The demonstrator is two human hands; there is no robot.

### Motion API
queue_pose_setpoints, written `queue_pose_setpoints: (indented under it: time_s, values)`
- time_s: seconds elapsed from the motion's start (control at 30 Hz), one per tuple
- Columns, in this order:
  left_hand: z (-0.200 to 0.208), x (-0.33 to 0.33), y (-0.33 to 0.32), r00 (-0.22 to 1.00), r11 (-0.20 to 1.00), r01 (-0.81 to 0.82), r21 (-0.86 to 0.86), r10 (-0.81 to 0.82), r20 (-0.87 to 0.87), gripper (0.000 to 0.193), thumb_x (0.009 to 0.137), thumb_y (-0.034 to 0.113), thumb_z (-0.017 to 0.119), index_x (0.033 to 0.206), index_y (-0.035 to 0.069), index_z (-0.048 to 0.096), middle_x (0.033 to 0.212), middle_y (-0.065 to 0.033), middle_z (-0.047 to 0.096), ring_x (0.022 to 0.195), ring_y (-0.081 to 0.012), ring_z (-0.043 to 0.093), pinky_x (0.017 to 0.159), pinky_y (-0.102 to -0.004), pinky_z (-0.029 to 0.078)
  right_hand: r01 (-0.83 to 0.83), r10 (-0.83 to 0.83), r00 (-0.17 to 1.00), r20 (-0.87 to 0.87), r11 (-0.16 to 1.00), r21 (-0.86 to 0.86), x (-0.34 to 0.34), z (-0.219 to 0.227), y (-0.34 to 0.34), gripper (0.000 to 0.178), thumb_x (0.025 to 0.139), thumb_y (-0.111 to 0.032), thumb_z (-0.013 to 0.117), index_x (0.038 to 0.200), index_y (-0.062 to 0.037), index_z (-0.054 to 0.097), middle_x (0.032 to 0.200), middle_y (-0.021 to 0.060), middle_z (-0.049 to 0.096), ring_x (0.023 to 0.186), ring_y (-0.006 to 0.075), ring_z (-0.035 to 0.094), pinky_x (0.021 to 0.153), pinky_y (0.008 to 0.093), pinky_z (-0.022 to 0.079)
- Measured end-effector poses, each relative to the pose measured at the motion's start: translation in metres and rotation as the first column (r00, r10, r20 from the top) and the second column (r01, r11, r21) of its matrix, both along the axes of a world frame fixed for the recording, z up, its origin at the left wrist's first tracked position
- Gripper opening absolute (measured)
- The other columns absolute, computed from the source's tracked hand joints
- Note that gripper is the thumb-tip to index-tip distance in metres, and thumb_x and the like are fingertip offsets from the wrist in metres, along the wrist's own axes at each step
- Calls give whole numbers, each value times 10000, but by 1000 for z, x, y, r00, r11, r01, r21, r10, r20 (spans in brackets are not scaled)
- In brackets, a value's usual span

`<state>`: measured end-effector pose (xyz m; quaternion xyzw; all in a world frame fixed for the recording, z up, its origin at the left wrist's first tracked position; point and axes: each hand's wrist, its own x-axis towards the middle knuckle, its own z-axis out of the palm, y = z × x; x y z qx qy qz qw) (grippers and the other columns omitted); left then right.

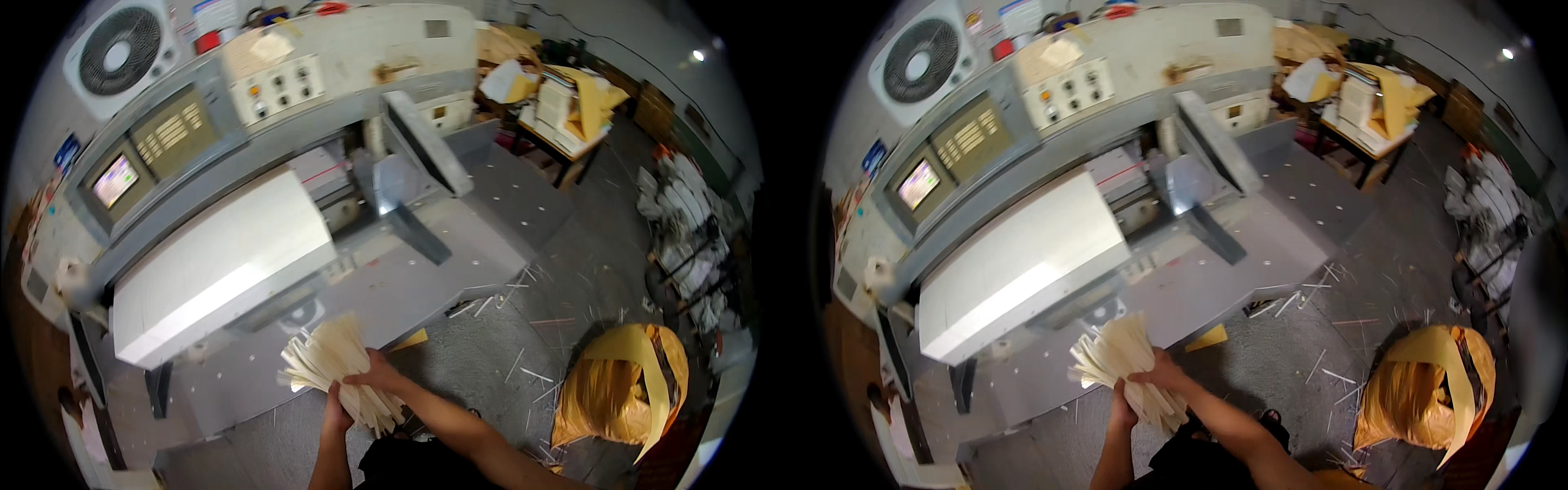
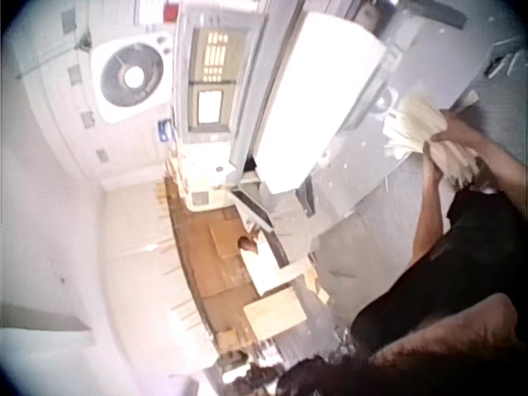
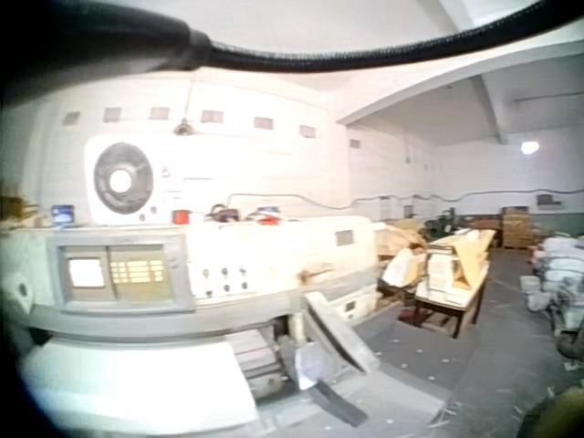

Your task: The person loads large white sheets into a paper cutting machine, aligns them against the guide, and operates the machine to cut the sheets. The person then removes the cut pieces and stacks them on the machine's platform.

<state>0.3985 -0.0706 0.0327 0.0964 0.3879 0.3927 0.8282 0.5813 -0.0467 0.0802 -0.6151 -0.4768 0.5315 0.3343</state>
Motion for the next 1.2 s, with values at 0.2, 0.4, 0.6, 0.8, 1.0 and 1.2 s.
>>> queue_pose_setpoints:
  time_s: [0.2, 0.4, 0.6, 0.8, 1.0, 1.2]
  values:
    - [12, 149, -25, 865, 861, 501, 87, -499, -50, 604, 979, 408, 524, 1437, 38, 387, 1352, -157, 538, 1207, -312, 545, 1014, -460, 458, 365, -374, 883, -283, 927, -87, 148, -21, -113, 992, 730, -426, 824, 1436, 41, 308, 1362, 220, 472, 1292, 305, 453, 1088, 384, 361]
    - [55, 382, -130, 398, 357, 877, 322, -915, -67, 718, 940, 422, 582, 1428, -55, 357, 1349, -192, 521, 1213, -317, 538, 1011, -441, 463, 863, -824, 503, -261, 493, 108, 294, 89, -329, 930, 777, -417, 783, 1444, 28, 312, 1367, 204, 466, 1325, 298, 405, 1127, 368, 299]
    - [163, 530, -394, -299, -165, 853, 496, -933, 203, 798, 922, 445, 558, 1480, -41, 260, 1455, -227, 409, 1315, -358, 455, 1123, -475, 368, 950, -980, -191, 50, -172, 262, 291, 234, -597, 912, 754, -401, 787, 1403, 74, 358, 1240, 235, 581, 1162, 313, 567, 1021, 360, 434]
    - [250, 477, -651, -750, -621, 639, 454, -633, 190, 636, 944, 421, 609, 1393, 2, 444, 1300, -142, 585, 1149, -254, 594, 983, -407, 494, 769, -791, -566, -231, -608, 198, 152, 293, -814, 559, 849, -252, 720, 1292, 34, 536, 1137, 129, 661, 993, 212, 654, 874, 333, 532]
    - [220, 427, -799, -805, -762, 350, 545, -542, -241, 489, 889, 247, 712, 1247, -50, 563, 1132, -126, 671, 981, -218, 659, 791, -334, 532, 180, -212, -938, -274, -974, 136, 6, 231, -985, 366, 904, -258, 685, 1101, 44, 623, 927, 103, 690, 737, 189, 677, 636, 346, 568]
    - [130, 436, -758, -552, -717, 89, 691, -613, -565, 414, 858, 174, 682, 1195, -34, 563, 1100, -180, 670, 1012, -270, 642, 890, -366, 490, -204, 201, -979, -40, -974, 97, -104, 174, -1014, 374, 909, -281, 670, 1107, 34, 629, 898, 117, 647, 751, 204, 605, 636, 378, 487]
